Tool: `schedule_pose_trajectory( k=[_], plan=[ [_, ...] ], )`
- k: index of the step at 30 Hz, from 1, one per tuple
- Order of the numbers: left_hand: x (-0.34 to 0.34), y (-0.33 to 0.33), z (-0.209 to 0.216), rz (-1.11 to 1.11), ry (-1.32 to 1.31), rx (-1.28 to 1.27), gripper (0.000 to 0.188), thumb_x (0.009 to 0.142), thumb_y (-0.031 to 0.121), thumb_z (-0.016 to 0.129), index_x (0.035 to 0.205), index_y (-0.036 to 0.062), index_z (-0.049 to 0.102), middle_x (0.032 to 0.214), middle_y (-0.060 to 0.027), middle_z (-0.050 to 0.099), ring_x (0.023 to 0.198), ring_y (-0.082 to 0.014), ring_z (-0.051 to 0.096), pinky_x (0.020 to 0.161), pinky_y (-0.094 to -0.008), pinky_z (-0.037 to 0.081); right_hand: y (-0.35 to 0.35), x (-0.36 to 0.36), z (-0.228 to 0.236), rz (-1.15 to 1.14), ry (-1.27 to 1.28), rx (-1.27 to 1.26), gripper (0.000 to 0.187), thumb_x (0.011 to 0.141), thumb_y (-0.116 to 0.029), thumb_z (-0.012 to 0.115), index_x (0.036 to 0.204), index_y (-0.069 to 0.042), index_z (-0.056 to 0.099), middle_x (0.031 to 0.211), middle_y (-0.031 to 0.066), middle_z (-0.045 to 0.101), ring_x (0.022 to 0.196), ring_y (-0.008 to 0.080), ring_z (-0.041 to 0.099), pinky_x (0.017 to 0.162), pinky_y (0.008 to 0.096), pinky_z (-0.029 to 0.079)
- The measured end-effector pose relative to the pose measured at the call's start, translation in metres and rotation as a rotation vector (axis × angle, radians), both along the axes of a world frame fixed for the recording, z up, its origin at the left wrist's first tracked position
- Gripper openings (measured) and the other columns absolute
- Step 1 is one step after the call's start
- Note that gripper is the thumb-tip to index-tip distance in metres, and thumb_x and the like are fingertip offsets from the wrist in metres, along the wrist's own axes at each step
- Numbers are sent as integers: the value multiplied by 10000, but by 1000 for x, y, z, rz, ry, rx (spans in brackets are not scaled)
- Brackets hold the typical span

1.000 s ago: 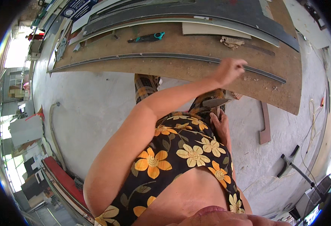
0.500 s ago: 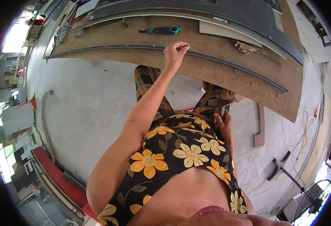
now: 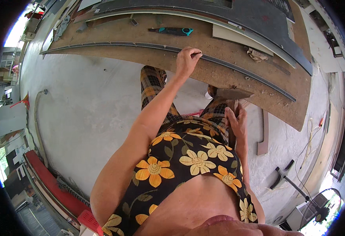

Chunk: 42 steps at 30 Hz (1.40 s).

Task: Hammering a metal strip on a workbench to straighten or shape it.

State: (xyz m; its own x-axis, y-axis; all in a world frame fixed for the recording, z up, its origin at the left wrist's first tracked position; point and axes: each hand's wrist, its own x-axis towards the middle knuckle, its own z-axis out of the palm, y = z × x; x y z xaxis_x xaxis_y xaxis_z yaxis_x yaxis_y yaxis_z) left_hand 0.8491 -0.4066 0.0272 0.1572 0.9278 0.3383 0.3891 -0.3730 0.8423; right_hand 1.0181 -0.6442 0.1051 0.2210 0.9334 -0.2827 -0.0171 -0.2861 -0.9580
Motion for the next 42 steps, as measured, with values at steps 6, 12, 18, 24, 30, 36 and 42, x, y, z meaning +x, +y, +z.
schedule_pose_trajectory(
  k=[6, 12, 18, 24, 30, 36, 42],
  plan=[
    [-1, -3, -4, 11, -9, 7, 121, 813, 96, 746, 908, 25, 728, 910, -95, 690, 765, -198, 676, 664, -304, 545, 43, -4, 14, 40, -28, 117, 215, 943, -201, 633, 953, -10, 534, 656, -7, 533, 499, 60, 477, 449, 235, 377],
    [-1, -3, -10, 30, -9, 21, 105, 820, 90, 742, 906, 32, 727, 910, -83, 683, 764, -192, 674, 652, -297, 544, 83, -10, 12, 61, -61, 145, 195, 954, -179, 606, 930, -4, 523, 635, 8, 533, 483, 73, 481, 443, 240, 380],
    [1, -3, -10, 44, 6, 19, 113, 784, 131, 755, 869, 60, 730, 873, -56, 684, 746, -200, 640, 677, -333, 509, 112, -19, 13, 79, -150, 145, 181, 958, -165, 595, 940, 5, 538, 632, 18, 537, 465, 81, 484, 425, 247, 381],
    [3, -7, -8, 88, 122, 142, 108, 766, 162, 762, 846, 96, 735, 850, -37, 690, 807, -233, 626, 765, -366, 485, 121, -20, 9, 60, -143, 143, 160, 961, -164, 590, 941, -10, 551, 639, 21, 543, 466, 78, 484, 421, 247, 389],
    [5, -4, -10, 80, 56, 108, 106, 754, 135, 768, 845, 90, 737, 837, -53, 686, 828, -244, 624, 737, -383, 489, 122, -22, 12, 41, -126, 133, 163, 961, -176, 591, 944, -18, 551, 640, 18, 538, 470, 77, 491, 415, 248, 391],
    [4, -2, -10, 27, -26, 71, 116, 736, 109, 775, 842, 81, 738, 831, -69, 683, 812, -259, 630, 733, -387, 493, 130, -18, 1, 49, -220, 90, 211, 949, -211, 615, 936, -10, 551, 638, 17, 538, 469, 79, 497, 415, 249, 391],
    [3, -3, -10, 41, 41, 138, 130, 726, 134, 787, 842, 96, 740, 830, -61, 684, 822, -264, 633, 736, -393, 485, 142, -23, 1, 65, -268, 65, 242, 936, -237, 637, 939, -6, 562, 644, 28, 557, 487, 94, 515, 432, 266, 405]
  ],
)
